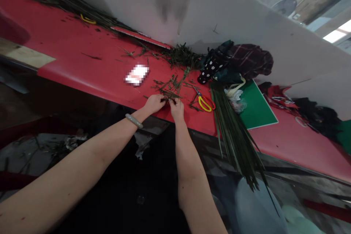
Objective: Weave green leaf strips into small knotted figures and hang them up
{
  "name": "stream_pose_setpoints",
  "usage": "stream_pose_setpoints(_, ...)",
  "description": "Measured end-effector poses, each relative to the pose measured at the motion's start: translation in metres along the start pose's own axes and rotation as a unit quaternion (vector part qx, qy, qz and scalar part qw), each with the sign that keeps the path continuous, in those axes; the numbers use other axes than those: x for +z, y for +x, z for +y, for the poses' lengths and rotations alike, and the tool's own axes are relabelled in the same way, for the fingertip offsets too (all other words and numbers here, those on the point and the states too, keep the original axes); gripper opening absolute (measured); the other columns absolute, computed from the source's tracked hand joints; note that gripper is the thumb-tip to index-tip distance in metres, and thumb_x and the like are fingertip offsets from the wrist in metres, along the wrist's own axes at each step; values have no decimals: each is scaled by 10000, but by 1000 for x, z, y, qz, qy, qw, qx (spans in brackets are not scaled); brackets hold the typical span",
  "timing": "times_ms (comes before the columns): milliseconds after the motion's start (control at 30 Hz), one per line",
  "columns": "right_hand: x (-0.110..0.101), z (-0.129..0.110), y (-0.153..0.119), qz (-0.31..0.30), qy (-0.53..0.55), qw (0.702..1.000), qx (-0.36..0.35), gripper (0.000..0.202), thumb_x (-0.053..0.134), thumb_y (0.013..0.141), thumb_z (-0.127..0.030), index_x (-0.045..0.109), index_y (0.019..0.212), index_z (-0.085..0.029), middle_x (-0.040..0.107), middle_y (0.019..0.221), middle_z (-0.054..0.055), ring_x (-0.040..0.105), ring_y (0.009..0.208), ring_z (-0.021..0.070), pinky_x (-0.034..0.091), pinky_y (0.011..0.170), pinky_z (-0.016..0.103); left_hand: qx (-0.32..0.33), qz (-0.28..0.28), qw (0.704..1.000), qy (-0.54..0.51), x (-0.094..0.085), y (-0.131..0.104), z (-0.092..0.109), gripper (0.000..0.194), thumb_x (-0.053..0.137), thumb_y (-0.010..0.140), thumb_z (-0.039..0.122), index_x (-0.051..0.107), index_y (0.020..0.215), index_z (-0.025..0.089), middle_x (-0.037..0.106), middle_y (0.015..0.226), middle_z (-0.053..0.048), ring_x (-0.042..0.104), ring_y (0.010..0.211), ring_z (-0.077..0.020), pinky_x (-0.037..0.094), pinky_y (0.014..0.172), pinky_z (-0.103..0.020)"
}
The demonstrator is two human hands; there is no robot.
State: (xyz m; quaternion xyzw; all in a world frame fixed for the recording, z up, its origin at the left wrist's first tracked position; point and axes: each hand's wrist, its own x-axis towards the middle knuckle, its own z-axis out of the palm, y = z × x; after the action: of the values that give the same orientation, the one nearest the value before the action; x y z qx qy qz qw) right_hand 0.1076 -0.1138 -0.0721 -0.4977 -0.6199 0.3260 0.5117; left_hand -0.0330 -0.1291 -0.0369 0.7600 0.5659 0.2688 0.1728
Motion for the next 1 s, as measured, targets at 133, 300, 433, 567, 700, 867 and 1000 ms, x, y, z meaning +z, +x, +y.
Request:
stream_pose_setpoints(133,0,1,1,-20,-2,1000,-6,312,538,701,-389,639,885,-157,670,892,40,604,862,185,461,842,347,3,8,1000,15,2,0,-2,284,441,793,233,646,981,177,666,972,-75,604,884,-192,463,775,-285)
stream_pose_setpoints(300,0,0,1,-21,-16,1000,-8,288,537,698,-385,645,844,-162,674,853,36,606,823,180,465,822,339,-3,-5,1000,15,1,1,-1,293,435,803,241,639,1005,184,664,982,-73,600,895,-185,462,788,-282)
stream_pose_setpoints(433,0,-4,0,-5,-11,1000,-5,284,537,693,-371,636,843,-151,667,843,47,598,800,165,465,809,319,-8,-2,1000,16,0,0,0,289,427,809,256,649,976,173,667,954,-84,606,865,-190,464,764,-284)
stream_pose_setpoints(567,0,-10,-2,-11,-15,1000,3,310,521,698,-385,631,859,-144,665,864,52,592,820,162,458,810,310,-7,-8,1000,13,0,0,0,287,430,808,251,645,981,176,665,957,-77,601,877,-178,460,776,-275)
stream_pose_setpoints(700,-2,-11,-2,-25,-37,999,2,311,508,712,-382,633,843,-130,666,844,65,597,796,173,459,786,322,-8,-8,1000,13,0,1,-1,298,441,801,258,639,1010,181,663,984,-72,602,892,-186,461,786,-286)
stream_pose_setpoints(867,-3,-6,-1,-15,-54,998,-7,272,521,704,-382,628,835,-169,668,847,47,590,809,179,453,794,335,-22,-19,1000,13,-4,-1,3,302,433,816,275,633,1026,189,664,991,-67,602,903,-175,460,796,-275)
stream_pose_setpoints(1000,-3,-6,-1,-4,-48,999,-1,261,531,692,-386,626,801,-169,666,805,39,582,781,177,454,779,328,-3,-12,1000,19,-4,-2,2,295,422,821,267,637,1010,191,673,952,-68,609,886,-175,465,784,-275)
